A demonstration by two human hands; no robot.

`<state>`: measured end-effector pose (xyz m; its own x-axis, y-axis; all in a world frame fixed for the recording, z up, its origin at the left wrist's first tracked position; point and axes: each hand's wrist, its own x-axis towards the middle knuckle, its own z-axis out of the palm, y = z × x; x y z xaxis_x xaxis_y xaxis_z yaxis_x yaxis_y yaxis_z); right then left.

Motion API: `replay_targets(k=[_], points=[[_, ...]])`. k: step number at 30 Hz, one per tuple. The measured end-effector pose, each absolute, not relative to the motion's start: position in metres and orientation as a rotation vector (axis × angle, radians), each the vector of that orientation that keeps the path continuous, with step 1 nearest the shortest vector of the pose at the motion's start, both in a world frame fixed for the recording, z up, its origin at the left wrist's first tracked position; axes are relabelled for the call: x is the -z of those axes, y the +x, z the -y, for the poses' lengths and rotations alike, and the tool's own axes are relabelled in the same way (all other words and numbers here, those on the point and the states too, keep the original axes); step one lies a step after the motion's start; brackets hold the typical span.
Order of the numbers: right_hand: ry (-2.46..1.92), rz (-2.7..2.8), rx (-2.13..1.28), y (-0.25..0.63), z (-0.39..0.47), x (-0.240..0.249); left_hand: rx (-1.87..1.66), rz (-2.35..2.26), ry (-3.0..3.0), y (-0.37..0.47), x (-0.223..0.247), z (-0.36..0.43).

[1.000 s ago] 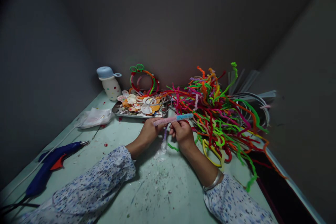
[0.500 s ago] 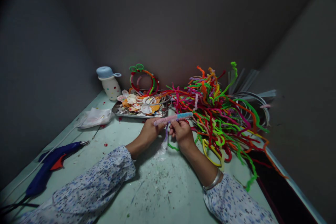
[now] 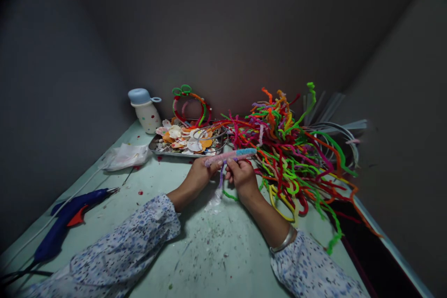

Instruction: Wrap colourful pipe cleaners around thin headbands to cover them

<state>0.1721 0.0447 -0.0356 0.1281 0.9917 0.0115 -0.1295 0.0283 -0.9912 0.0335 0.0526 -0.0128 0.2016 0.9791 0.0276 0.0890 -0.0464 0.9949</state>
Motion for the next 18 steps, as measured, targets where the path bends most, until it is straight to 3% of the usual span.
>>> replay_targets(k=[12,18], points=[[-1.137,1.039,-1.187,0.171,-0.040,0.029,-0.984,-0.920,1.424,0.035,0.003,-0.048],[-1.146,1.014,-1.192,0.171,-0.041,0.032,-0.990,-1.086,1.374,0.034,0.009,-0.051]])
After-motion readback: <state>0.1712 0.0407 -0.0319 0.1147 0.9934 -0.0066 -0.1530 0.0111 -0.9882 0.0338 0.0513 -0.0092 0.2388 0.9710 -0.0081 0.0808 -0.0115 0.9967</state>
